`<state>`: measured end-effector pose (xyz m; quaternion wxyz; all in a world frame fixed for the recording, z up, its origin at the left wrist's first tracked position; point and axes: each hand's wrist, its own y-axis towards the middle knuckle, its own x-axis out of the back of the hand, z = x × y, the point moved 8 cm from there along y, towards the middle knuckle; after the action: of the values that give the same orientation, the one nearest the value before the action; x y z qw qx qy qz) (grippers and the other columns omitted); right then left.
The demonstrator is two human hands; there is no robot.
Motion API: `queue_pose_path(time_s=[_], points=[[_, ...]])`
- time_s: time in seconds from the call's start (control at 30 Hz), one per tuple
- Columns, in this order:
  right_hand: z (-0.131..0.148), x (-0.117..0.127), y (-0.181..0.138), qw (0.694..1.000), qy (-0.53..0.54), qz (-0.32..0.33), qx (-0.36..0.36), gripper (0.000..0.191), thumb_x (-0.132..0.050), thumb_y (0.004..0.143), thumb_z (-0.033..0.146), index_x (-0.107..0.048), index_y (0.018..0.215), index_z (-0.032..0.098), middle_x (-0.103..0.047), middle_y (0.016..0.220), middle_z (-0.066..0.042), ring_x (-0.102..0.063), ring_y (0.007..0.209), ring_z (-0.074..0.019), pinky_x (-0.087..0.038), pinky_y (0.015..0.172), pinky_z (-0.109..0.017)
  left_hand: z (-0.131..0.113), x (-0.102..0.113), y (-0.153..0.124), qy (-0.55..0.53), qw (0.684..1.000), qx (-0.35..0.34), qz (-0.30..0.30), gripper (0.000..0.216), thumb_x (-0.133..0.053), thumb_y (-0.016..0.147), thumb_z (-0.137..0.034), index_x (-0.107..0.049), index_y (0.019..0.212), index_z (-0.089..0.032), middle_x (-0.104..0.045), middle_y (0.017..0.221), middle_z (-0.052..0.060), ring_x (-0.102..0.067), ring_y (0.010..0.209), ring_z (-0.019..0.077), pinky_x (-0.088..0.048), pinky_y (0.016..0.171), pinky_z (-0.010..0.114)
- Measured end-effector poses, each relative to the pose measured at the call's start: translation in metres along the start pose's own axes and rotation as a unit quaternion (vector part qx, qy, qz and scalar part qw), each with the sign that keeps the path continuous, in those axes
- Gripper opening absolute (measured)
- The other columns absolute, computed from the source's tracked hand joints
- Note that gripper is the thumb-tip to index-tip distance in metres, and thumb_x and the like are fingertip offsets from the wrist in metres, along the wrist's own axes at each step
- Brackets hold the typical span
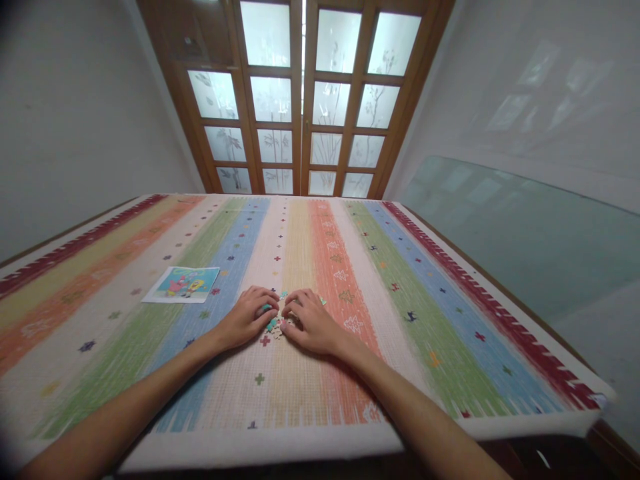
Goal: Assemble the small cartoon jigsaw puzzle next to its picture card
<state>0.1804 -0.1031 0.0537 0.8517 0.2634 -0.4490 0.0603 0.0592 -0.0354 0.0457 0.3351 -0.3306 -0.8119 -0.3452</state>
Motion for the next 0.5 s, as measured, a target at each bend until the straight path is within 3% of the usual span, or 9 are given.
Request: queue_pose_path(time_s=[0.17, 0.3, 0.4, 0.5], points=[[-0.001, 0.005, -0.002, 0.998, -0.055, -0.010, -0.010, 0.009, -0.063, 0.096, 0.027, -0.069, 0.095, 0.020, -0.066, 0.109, -0.011, -0.055, 0.110, -0.0285, -0.047, 0.097, -0.048, -0.001, 0.004, -0.001, 0.008, 0.999, -0.029, 0.017, 0.027, -0.044, 0.099, -0.015, -0.070, 0.105, -0.022, -0.070, 0.118, 0.008, -0.057, 0.116, 0.0254, -0.045, 0.104, 0.050], [0.005, 0.004, -0.004, 0.998, -0.062, 0.003, 0.020, 0.023, -0.057, 0.102, 0.031, -0.069, 0.119, 0.022, -0.066, 0.127, -0.011, -0.052, 0.122, -0.0292, -0.043, 0.105, -0.051, 0.009, 0.015, 0.001, 0.026, 0.998, -0.043, 0.023, 0.037, -0.046, 0.086, -0.005, -0.069, 0.110, -0.021, -0.068, 0.117, 0.009, -0.056, 0.116, 0.0255, -0.045, 0.105, 0.048], [0.011, 0.000, -0.005, 0.996, -0.072, 0.026, 0.053, 0.028, -0.053, 0.105, 0.033, -0.068, 0.127, 0.023, -0.064, 0.136, -0.009, -0.047, 0.131, -0.0295, -0.038, 0.113, -0.053, 0.017, 0.023, 0.002, 0.032, 0.998, -0.043, 0.035, 0.039, -0.048, 0.079, -0.005, -0.070, 0.107, -0.021, -0.067, 0.112, 0.009, -0.058, 0.111, 0.0260, -0.046, 0.103, 0.047], [0.012, 0.000, -0.005, 0.995, -0.077, 0.037, 0.057, 0.026, -0.051, 0.106, 0.034, -0.071, 0.119, 0.025, -0.067, 0.130, -0.007, -0.049, 0.130, -0.0287, -0.038, 0.113, -0.052, 0.023, 0.028, 0.001, 0.017, 0.998, -0.037, 0.055, 0.034, -0.049, 0.076, -0.008, -0.071, 0.099, -0.021, -0.066, 0.102, 0.008, -0.060, 0.101, 0.0244, -0.050, 0.094, 0.041]])
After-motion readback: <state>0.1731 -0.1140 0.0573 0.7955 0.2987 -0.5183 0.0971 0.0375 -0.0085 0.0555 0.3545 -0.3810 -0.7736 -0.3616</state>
